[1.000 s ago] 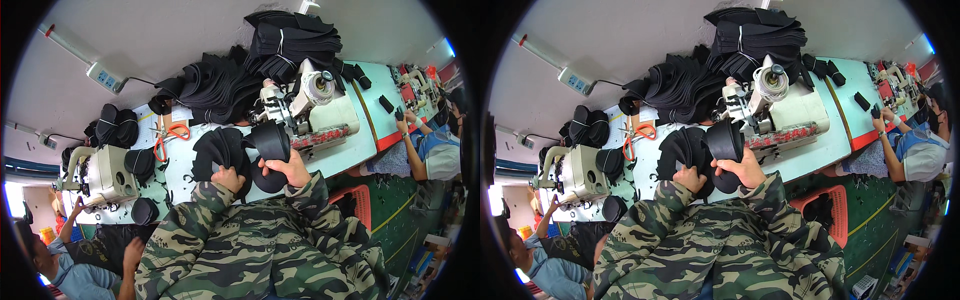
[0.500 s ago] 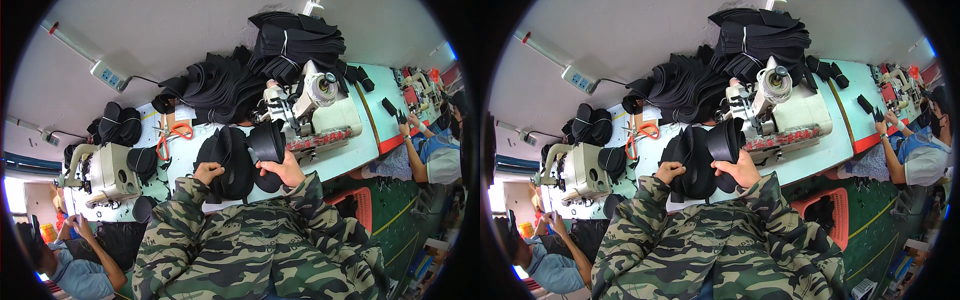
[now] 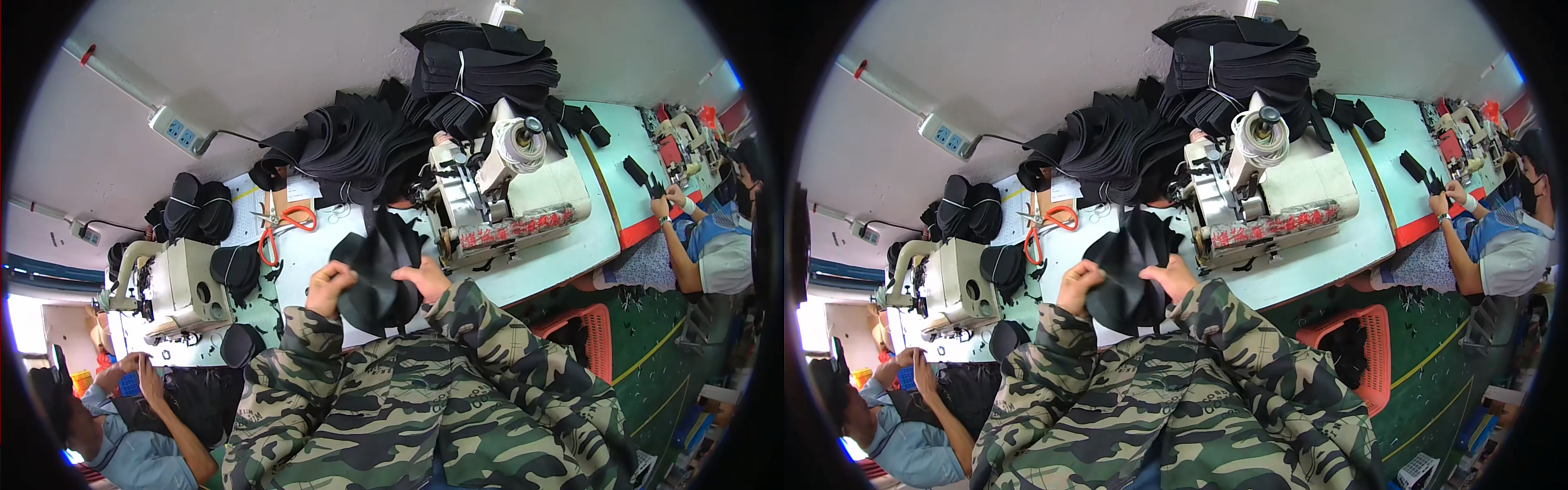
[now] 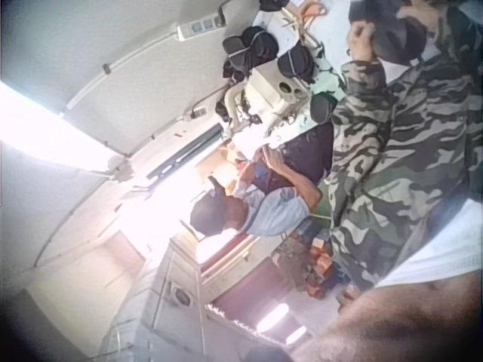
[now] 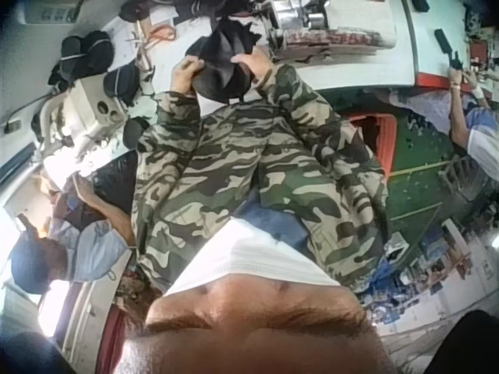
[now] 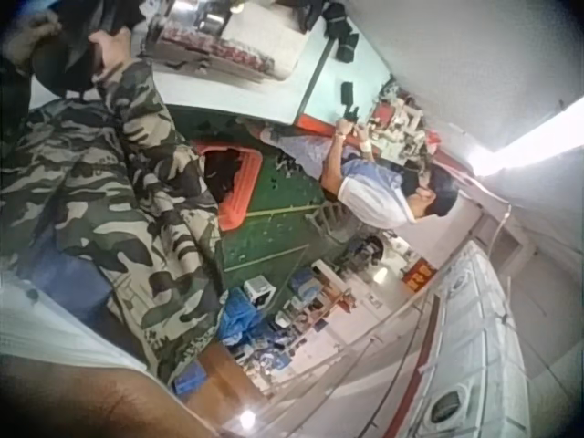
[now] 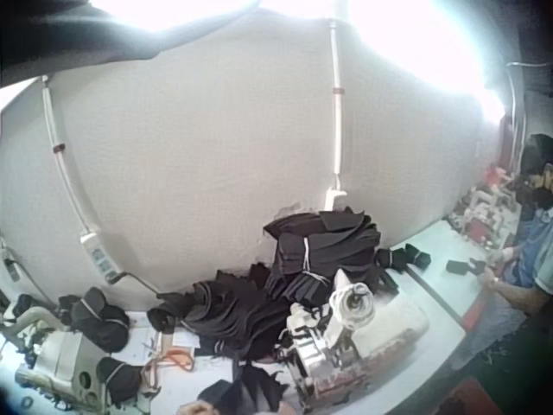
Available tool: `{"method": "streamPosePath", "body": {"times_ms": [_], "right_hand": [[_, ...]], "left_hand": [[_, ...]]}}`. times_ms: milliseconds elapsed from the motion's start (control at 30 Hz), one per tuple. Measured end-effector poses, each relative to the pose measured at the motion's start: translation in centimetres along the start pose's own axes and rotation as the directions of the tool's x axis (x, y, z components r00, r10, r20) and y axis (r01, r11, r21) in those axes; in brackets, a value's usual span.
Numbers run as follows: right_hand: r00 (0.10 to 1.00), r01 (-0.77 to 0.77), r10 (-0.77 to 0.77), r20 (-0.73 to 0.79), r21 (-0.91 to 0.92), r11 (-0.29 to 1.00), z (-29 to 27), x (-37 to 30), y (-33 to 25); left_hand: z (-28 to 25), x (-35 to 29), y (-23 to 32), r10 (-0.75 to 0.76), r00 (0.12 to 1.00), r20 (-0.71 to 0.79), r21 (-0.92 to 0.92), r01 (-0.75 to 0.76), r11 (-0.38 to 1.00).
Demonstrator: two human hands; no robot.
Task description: The person feeds black shoe components through an edge skiving machine and sorts and stacks cut pieces on the workbench by hand.
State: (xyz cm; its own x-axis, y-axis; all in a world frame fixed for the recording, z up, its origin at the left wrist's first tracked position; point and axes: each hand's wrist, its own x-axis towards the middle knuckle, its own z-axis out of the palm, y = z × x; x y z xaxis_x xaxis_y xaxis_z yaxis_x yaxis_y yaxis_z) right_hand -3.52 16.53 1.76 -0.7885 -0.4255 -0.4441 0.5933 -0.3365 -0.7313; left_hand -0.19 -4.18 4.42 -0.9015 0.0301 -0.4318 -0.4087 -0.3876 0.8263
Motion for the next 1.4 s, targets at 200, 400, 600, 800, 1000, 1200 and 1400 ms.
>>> {"method": "streamPosePath", "body": {"times_ms": [200, 400, 600, 800, 1000, 1200, 1400], "right_hand": [[1.0, -0.026, 0.026, -0.008, 0.049, 0.998, 2.9, -0.2, -0.7], [0.996, 0.088, -0.083, 0.034, -0.168, 0.982, 1.2, -0.1, -0.1], [0.999, -0.008, 0.008, -0.035, 0.01, 1.0, -0.5, -2.5, -2.6], [1.0, 0.022, -0.022, 0.009, -0.037, 0.999, -0.4, -5.5, -5.4], [0.977, 0.209, -0.199, 0.074, -0.157, 0.965, 1.9, -7.6, -10.5], [0.972, 0.233, -0.234, 0.016, -0.173, 0.957, 0.7, -8.4, -10.8], [0.963, 0.265, -0.268, 0.022, -0.236, 0.935, 0.9, -6.8, -8.8]], "left_hand": [[1.9, -0.1, 0.9, 0.235, 0.966, 0.11, 0.697, -0.243, 0.674], [3.9, -0.7, 0.3, 0.26, 0.965, 0.025, 0.627, -0.218, 0.748], [-3.2, -0.9, 12.0, 0.307, 0.926, -0.217, 0.126, -0.286, 0.95], [-2.6, -1.7, 16.3, 0.601, 0.796, 0.073, 0.97, -0.196, 0.142], [4.3, 0.8, -2.7, 0.171, 0.962, 0.213, 0.965, -0.18, -0.191], [3.2, 2.2, -6.7, 0.196, 0.971, 0.135, 0.989, -0.146, 0.04], [-1.0, 2.8, -1.7, 0.108, 0.974, 0.197, 0.826, -0.224, 0.518]]}}
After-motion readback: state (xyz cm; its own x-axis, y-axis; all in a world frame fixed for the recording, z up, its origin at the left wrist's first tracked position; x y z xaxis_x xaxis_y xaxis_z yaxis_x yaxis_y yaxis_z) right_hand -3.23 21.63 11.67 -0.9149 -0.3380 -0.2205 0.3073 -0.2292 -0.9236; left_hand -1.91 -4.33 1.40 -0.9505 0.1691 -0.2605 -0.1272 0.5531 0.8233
